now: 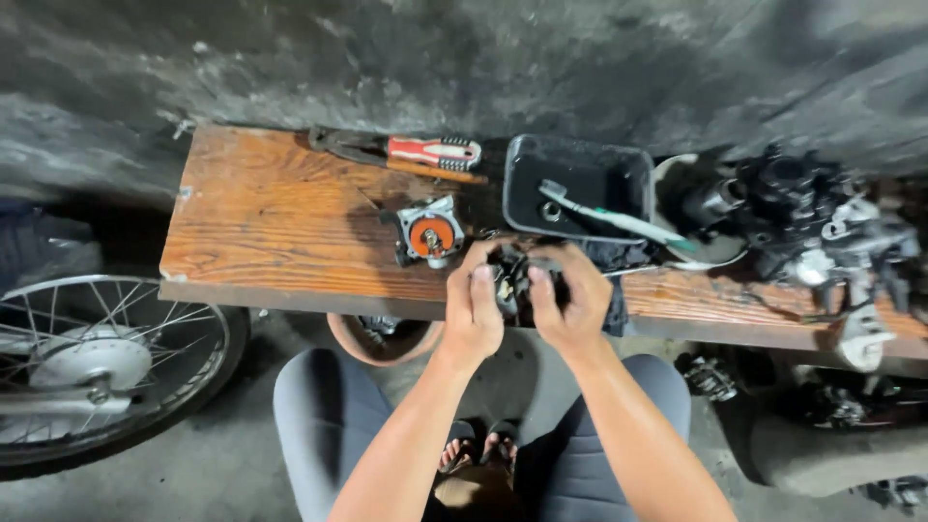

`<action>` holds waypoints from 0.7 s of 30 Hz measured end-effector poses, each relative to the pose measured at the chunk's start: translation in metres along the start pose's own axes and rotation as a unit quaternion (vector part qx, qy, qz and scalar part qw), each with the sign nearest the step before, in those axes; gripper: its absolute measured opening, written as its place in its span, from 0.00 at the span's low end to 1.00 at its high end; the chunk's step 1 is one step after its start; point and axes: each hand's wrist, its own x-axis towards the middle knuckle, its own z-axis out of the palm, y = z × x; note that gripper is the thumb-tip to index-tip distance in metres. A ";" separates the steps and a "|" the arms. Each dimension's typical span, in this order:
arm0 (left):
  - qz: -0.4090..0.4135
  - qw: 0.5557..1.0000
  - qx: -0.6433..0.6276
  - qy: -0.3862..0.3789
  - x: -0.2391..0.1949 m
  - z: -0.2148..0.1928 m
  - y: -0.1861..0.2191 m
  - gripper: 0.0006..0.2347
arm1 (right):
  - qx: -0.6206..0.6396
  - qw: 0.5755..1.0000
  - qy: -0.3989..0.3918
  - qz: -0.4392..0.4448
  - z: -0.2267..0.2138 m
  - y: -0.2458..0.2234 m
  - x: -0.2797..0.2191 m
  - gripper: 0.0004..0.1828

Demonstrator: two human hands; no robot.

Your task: The person cleans a carburetor using a toothbrush, scrubbing the exterior and interior surfaces. They then wipe the carburetor with a cloth and place it on the workbench.

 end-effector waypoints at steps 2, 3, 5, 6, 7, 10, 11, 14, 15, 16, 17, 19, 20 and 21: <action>0.008 1.000 0.008 -0.005 -0.004 -0.003 -0.011 0.22 | -0.009 1.000 -0.002 0.002 0.002 -0.002 0.002 0.12; 0.018 1.000 0.013 -0.011 -0.009 -0.003 -0.016 0.21 | -0.020 1.000 -0.003 0.002 0.000 -0.005 0.000 0.14; 0.017 0.999 -0.011 -0.029 -0.016 -0.002 -0.022 0.23 | -0.016 1.000 0.007 -0.006 0.001 -0.004 -0.005 0.12; 0.017 0.998 -0.042 -0.048 -0.017 0.000 -0.024 0.26 | -0.018 1.000 0.016 -0.016 0.000 -0.003 -0.005 0.11; 0.022 0.998 -0.038 -0.048 -0.019 -0.004 -0.033 0.26 | -0.013 1.000 0.019 -0.020 0.001 -0.001 -0.007 0.11; 0.069 0.996 -0.022 -0.048 -0.024 -0.008 -0.057 0.21 | -0.050 0.997 0.051 -0.008 0.000 0.001 -0.009 0.12; 0.099 0.994 -0.016 -0.048 -0.026 -0.005 -0.065 0.19 | -0.049 0.997 0.061 -0.009 0.001 0.000 -0.009 0.12; 0.137 0.990 0.004 -0.035 -0.028 0.002 -0.068 0.17 | -0.039 0.996 0.081 -0.009 0.002 -0.003 -0.007 0.12; 0.145 0.989 0.022 -0.020 -0.028 0.003 -0.064 0.18 | -0.026 0.996 0.088 -0.007 0.003 -0.005 -0.007 0.12; 0.147 0.989 0.022 -0.019 -0.026 0.002 -0.050 0.18 | -0.025 0.996 0.088 -0.009 0.002 -0.006 -0.008 0.12; 0.125 0.991 0.012 -0.037 -0.024 0.000 -0.035 0.20 | -0.015 0.995 0.095 -0.008 0.001 -0.007 -0.010 0.12; 0.107 0.993 0.003 -0.053 -0.019 -0.002 -0.016 0.23 | -0.003 0.995 0.103 -0.012 0.000 -0.009 -0.008 0.12; 0.107 0.993 -0.002 -0.049 -0.019 -0.003 -0.012 0.23 | 0.014 0.994 0.107 -0.028 -0.001 -0.011 -0.008 0.13; 0.107 0.993 -0.007 -0.045 -0.018 -0.003 -0.008 0.22 | 0.031 0.992 0.110 -0.044 -0.002 -0.012 -0.007 0.13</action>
